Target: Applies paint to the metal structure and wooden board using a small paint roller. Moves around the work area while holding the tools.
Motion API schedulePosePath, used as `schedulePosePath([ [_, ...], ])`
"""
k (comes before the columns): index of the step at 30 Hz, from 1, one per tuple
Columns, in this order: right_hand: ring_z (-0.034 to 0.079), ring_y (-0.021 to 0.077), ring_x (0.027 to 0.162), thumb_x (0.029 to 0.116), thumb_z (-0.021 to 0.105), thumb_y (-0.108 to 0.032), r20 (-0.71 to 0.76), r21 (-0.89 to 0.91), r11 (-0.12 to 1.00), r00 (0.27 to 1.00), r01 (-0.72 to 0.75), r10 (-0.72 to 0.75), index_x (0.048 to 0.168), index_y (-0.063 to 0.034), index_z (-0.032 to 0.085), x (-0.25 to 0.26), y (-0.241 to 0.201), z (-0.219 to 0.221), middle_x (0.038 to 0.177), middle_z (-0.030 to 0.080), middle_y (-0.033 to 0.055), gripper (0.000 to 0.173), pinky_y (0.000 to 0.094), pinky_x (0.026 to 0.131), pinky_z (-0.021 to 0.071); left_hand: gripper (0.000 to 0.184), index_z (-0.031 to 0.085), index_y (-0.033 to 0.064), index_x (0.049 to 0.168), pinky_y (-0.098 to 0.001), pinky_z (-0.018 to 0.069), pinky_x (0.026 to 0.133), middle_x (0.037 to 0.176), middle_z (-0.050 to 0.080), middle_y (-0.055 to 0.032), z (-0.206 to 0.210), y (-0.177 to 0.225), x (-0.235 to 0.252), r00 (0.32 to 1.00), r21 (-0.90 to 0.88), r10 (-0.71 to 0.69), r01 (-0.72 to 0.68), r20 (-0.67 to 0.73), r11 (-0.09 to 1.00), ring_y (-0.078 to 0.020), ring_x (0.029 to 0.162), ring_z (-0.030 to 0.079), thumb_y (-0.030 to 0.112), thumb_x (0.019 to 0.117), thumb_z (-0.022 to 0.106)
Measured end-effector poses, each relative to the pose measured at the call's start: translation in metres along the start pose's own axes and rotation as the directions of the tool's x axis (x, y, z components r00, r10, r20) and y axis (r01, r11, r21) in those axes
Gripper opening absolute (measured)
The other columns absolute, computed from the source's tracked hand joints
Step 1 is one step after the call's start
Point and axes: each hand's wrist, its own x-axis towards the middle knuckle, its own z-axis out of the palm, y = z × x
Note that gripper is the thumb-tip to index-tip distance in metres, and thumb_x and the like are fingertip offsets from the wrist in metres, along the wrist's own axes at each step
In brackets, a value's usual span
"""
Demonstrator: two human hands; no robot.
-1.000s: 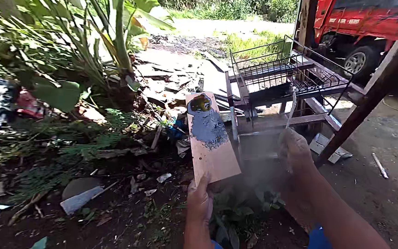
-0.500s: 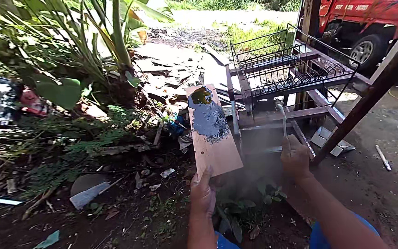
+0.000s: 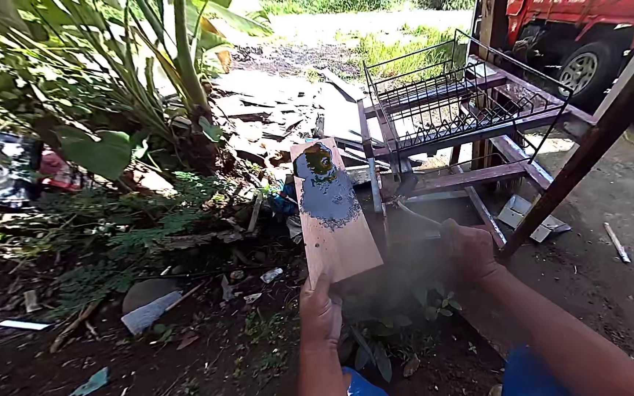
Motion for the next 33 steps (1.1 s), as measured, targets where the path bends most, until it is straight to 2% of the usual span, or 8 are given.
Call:
schedulePosePath([
  [4,0.057,0.0260,0.047,0.1067,0.043,-0.033,-0.130,0.087,0.995,0.991,0.050,-0.039,0.082,-0.0065,0.063,0.019,-0.002,-0.011,0.053,0.052,0.0065,0.041,0.0430,0.042,0.0411,0.025,0.053,-0.0052,0.127,-0.0386,0.0643,0.076,0.101,0.072,-0.0201,0.002,-0.001,0.001,1.000,-0.012,-0.005,0.005,-0.006,1.000,-0.0256,0.085,0.075,0.010,0.1084,0.045],
  [9,0.063,0.0299,0.053,0.1078,0.039,-0.037,0.106,0.048,0.998,0.993,0.040,-0.045,0.083,-0.0084,0.061,-0.003,0.018,0.002,0.055,0.055,0.0080,0.044,0.0475,0.047,0.0467,0.025,0.053,-0.0050,0.126,-0.0395,0.0644,0.074,0.100,0.072,-0.0209,-0.003,-0.001,0.002,1.000,-0.026,0.010,-0.010,0.004,1.000,-0.0263,0.083,0.075,0.011,0.1084,0.046],
  [13,0.055,0.0204,0.050,0.1090,0.040,-0.036,0.059,0.246,0.968,0.996,0.055,-0.071,0.084,-0.0085,0.062,-0.006,0.009,-0.012,0.055,0.050,0.0030,0.043,0.0398,0.046,0.0421,0.023,0.054,-0.0045,0.124,-0.0390,0.0647,0.072,0.097,0.072,-0.0200,-0.008,0.005,0.002,0.999,-0.034,0.028,-0.029,-0.035,0.999,-0.0257,0.080,0.075,0.010,0.1084,0.045],
  [16,0.043,0.0038,0.048,0.1087,0.042,-0.031,0.238,0.648,0.748,0.971,-0.144,-0.020,0.084,-0.0118,0.059,0.005,0.002,-0.017,0.056,0.042,-0.0059,0.036,0.0227,0.047,0.0376,0.023,0.055,-0.0039,0.124,-0.0384,0.0645,0.072,0.098,0.072,-0.0188,-0.011,0.006,0.004,0.998,-0.040,0.048,-0.050,-0.047,0.998,-0.0249,0.081,0.074,0.010,0.1085,0.045],
  [20,0.036,0.0053,0.043,0.1097,0.041,-0.032,0.483,0.797,0.319,0.858,-0.513,0.173,0.079,-0.0143,0.055,-0.001,0.015,0.009,0.053,0.039,-0.0060,0.038,0.0224,0.044,0.0347,0.023,0.055,-0.0038,0.123,-0.0377,0.0643,0.072,0.098,0.072,-0.0185,-0.012,0.006,0.004,0.998,-0.029,0.051,-0.052,-0.047,0.998,-0.0246,0.080,0.074,0.010,0.1086,0.045],
  [24,0.036,0.0049,0.043,0.1115,0.039,-0.028,0.568,0.717,0.273,0.764,-0.642,0.306,0.083,-0.0095,0.057,-0.025,0.013,0.017,0.053,0.039,-0.0063,0.038,0.0219,0.044,0.0348,0.023,0.054,-0.0036,0.125,-0.0386,0.0644,0.074,0.098,0.072,-0.0191,-0.011,0.005,0.001,0.999,-0.034,0.026,-0.027,-0.031,0.999,-0.0250,0.082,0.075,0.010,0.1086,0.045],
  [29,0.034,0.0025,0.042,0.1101,0.039,-0.028,0.505,0.820,0.157,0.825,-0.551,0.254,0.079,-0.0134,0.057,-0.011,-0.007,-0.001,0.051,0.038,-0.0079,0.038,0.0191,0.043,0.0324,0.022,0.054,-0.0031,0.124,-0.0391,0.0641,0.075,0.100,0.071,-0.0189,-0.004,0.004,0.002,0.999,-0.042,0.015,-0.016,-0.030,0.999,-0.0253,0.085,0.074,0.010,0.1087,0.045],
  [33,0.033,0.0045,0.041,0.1118,0.038,-0.029,0.571,0.764,0.133,0.757,-0.632,0.320,0.081,-0.0107,0.056,-0.016,0.004,0.008,0.051,0.036,-0.0060,0.040,0.0205,0.041,0.0309,0.024,0.053,-0.0045,0.125,-0.0395,0.0643,0.076,0.100,0.071,-0.0202,-0.004,0.000,0.003,1.000,-0.038,-0.003,0.003,-0.004,0.999,-0.0265,0.085,0.075,0.010,0.1085,0.045],
])
